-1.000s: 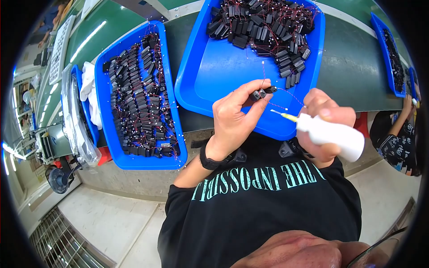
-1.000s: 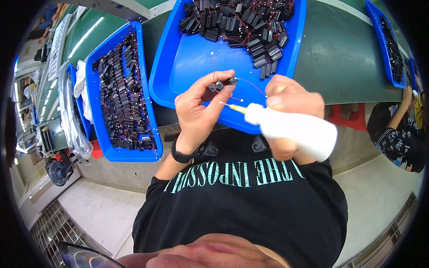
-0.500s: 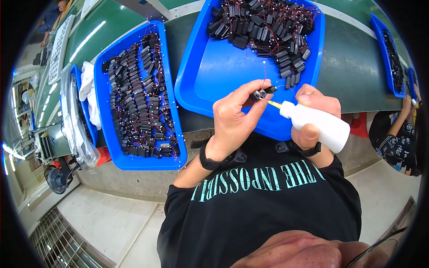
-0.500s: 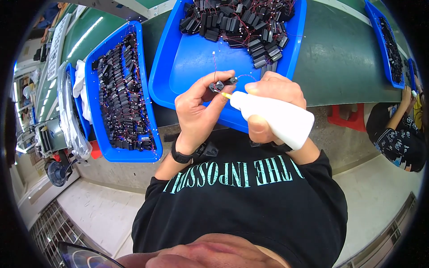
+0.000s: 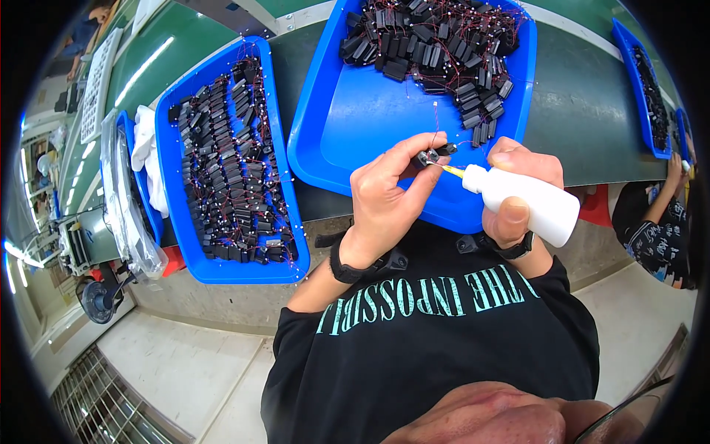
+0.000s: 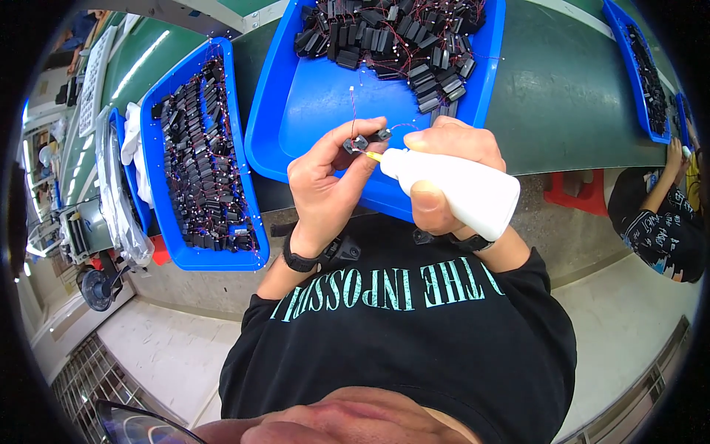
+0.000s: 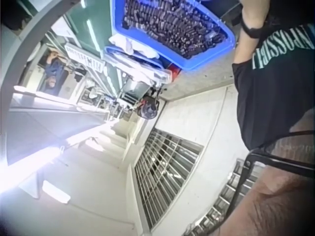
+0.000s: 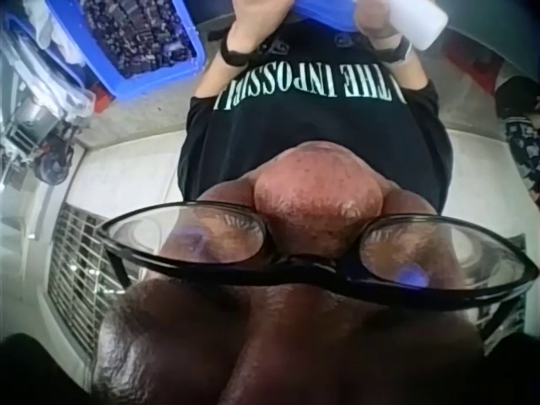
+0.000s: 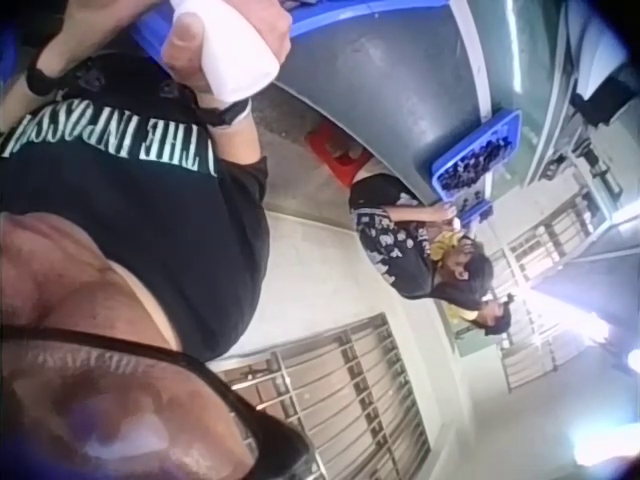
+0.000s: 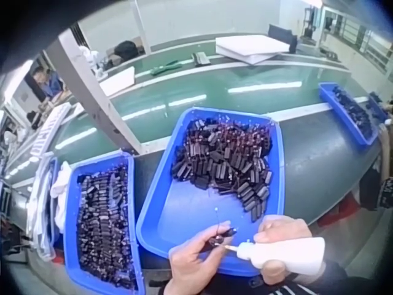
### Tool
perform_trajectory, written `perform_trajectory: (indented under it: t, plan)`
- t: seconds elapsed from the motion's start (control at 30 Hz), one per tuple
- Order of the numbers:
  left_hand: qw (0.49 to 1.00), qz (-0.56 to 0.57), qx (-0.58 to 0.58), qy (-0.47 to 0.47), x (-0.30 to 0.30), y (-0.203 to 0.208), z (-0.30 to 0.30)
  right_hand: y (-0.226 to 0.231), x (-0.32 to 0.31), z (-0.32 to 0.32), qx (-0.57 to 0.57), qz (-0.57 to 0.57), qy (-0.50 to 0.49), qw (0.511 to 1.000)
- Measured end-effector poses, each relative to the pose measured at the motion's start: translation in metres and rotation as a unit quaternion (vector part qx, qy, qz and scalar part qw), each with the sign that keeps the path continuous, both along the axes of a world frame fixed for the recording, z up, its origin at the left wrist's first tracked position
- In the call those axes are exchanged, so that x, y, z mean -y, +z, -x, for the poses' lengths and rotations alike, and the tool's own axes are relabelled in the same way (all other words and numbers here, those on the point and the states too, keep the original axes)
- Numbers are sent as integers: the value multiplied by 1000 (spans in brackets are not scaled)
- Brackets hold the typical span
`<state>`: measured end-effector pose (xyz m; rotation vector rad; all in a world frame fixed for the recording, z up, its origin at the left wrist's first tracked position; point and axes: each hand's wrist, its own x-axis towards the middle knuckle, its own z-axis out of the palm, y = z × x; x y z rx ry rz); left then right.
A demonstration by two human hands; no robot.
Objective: The person picks up small black components from a blue tray, applies glue to them from a bottle, and presses them together. After joining the parts, the person places the assembled units back into the tray and repeats the process.
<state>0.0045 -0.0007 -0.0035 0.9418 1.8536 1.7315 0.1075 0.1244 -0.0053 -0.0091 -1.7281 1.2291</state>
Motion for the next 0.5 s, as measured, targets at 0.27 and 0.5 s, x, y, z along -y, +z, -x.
perform_trajectory:
  t: [0.27,0.5]
  plan:
    - [1000,-7,-1,-5,1,0,0,-4,0,1,-5,4,2,1000]
    - [1000,-15,-19,-3,0,-2,0,-5,0,0,0,7,-12,1000]
